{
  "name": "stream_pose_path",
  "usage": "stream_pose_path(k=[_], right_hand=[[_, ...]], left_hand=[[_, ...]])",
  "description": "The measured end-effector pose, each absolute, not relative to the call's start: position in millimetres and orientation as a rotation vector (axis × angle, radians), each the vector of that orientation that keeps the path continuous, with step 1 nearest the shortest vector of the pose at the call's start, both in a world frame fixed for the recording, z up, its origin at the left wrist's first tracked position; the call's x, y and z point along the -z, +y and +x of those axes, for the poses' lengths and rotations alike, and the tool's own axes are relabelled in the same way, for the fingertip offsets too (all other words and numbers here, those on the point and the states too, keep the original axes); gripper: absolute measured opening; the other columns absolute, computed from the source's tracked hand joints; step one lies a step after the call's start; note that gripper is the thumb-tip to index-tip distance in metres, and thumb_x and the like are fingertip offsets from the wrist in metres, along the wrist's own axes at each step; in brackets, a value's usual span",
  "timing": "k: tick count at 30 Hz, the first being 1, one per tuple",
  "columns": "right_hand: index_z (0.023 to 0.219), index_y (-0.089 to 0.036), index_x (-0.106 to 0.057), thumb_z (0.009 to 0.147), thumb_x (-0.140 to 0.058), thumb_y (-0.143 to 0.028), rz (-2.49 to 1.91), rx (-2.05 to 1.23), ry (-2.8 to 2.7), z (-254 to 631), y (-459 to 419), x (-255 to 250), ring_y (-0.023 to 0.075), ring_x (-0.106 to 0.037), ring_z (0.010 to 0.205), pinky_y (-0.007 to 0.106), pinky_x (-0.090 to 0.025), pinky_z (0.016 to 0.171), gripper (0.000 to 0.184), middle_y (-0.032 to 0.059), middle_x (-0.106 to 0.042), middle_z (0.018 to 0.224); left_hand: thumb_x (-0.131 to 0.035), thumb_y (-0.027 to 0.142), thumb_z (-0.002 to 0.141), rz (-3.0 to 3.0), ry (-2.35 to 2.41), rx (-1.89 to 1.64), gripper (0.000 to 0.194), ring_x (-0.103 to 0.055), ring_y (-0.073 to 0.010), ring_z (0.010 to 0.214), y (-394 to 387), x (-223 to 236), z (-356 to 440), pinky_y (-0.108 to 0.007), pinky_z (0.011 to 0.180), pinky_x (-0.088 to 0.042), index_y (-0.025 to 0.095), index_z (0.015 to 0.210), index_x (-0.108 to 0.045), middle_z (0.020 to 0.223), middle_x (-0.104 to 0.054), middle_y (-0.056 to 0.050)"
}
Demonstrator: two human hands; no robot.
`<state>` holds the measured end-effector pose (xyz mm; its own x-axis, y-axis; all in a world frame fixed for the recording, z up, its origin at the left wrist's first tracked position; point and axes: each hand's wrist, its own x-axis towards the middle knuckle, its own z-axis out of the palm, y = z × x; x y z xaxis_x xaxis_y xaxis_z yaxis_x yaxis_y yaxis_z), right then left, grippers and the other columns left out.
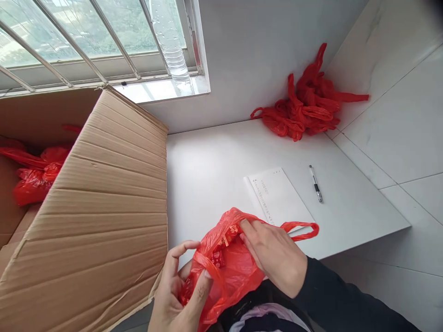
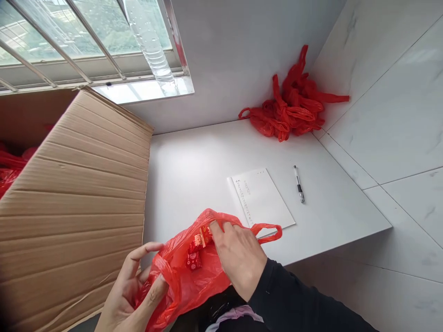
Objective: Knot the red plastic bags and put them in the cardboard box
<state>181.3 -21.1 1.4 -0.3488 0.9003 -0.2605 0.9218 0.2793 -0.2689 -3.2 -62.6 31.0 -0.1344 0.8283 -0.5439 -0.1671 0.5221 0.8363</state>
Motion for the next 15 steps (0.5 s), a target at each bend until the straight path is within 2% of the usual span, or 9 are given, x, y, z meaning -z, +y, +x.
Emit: stream_pose_path(k=[3, 5, 7, 12, 15], right_hand=[[0.104, -0.02, -0.059, 0.087, -0.047, 0.001, 1.592, 0.544, 2.49, 169.8, -13.4, 6.5, 0.0219, -0.066, 0.07, 0.031, -0.037, 0.053, 0.03, 0.0032, -0.068, 0.084], [0.088, -0.018, -0.062, 0.078, -0.053, 0.006, 1.485, 0.577, 2.472, 161.0, -6.5, 15.5, 0.0218, -0.067, 0.068, 0.03, -0.037, 0.052, 0.027, 0.0039, -0.069, 0.077], [0.08, -0.017, -0.062, 0.074, -0.056, 0.006, 1.478, 0.578, 2.445, 155.3, 0.4, 24.3, 0.0224, -0.067, 0.066, 0.03, -0.037, 0.051, 0.025, 0.0053, -0.07, 0.073], [0.079, -0.017, -0.062, 0.077, -0.053, 0.006, 1.486, 0.514, 2.453, 158.1, -1.1, 21.9, 0.023, -0.067, 0.064, 0.031, -0.038, 0.051, 0.024, 0.0069, -0.07, 0.072], [0.099, -0.017, -0.063, 0.082, -0.052, 0.002, 1.427, 0.487, 2.526, 160.6, -14.7, 14.1, 0.0229, -0.069, 0.068, 0.032, -0.04, 0.053, 0.027, 0.0063, -0.071, 0.077]], left_hand=[[-0.083, 0.051, 0.072, 0.602, 1.393, -0.923, 0.06, -0.05, -0.0104, 0.04, -61.4, -20.0, -12.3, -0.018, 0.04, -0.044, 0.028, 0.117, -0.051, 0.054, -0.057, 0.008], [-0.082, 0.052, 0.074, 0.566, 1.365, -0.951, 0.052, -0.046, -0.0067, 0.04, -61.4, -12.7, -16.5, -0.015, 0.039, -0.039, 0.025, 0.11, -0.055, 0.057, -0.059, 0.007], [-0.083, 0.051, 0.074, 0.515, 1.363, -1.007, 0.049, -0.049, -0.0054, 0.044, -62.1, -6.6, -18.2, -0.014, 0.041, -0.038, 0.024, 0.107, -0.06, 0.07, -0.067, 0.004], [-0.088, 0.049, 0.065, 0.365, 1.406, -1.108, 0.056, -0.068, -0.0142, 0.065, -62.0, 2.5, -14.6, -0.018, 0.052, -0.051, 0.023, 0.111, -0.069, 0.09, -0.073, -0.001], [-0.094, 0.051, 0.049, 0.208, 1.489, -1.195, 0.069, -0.072, -0.0201, 0.075, -59.9, 4.0, -10.7, -0.021, 0.059, -0.057, 0.023, 0.108, -0.073, 0.09, -0.075, -0.002]])
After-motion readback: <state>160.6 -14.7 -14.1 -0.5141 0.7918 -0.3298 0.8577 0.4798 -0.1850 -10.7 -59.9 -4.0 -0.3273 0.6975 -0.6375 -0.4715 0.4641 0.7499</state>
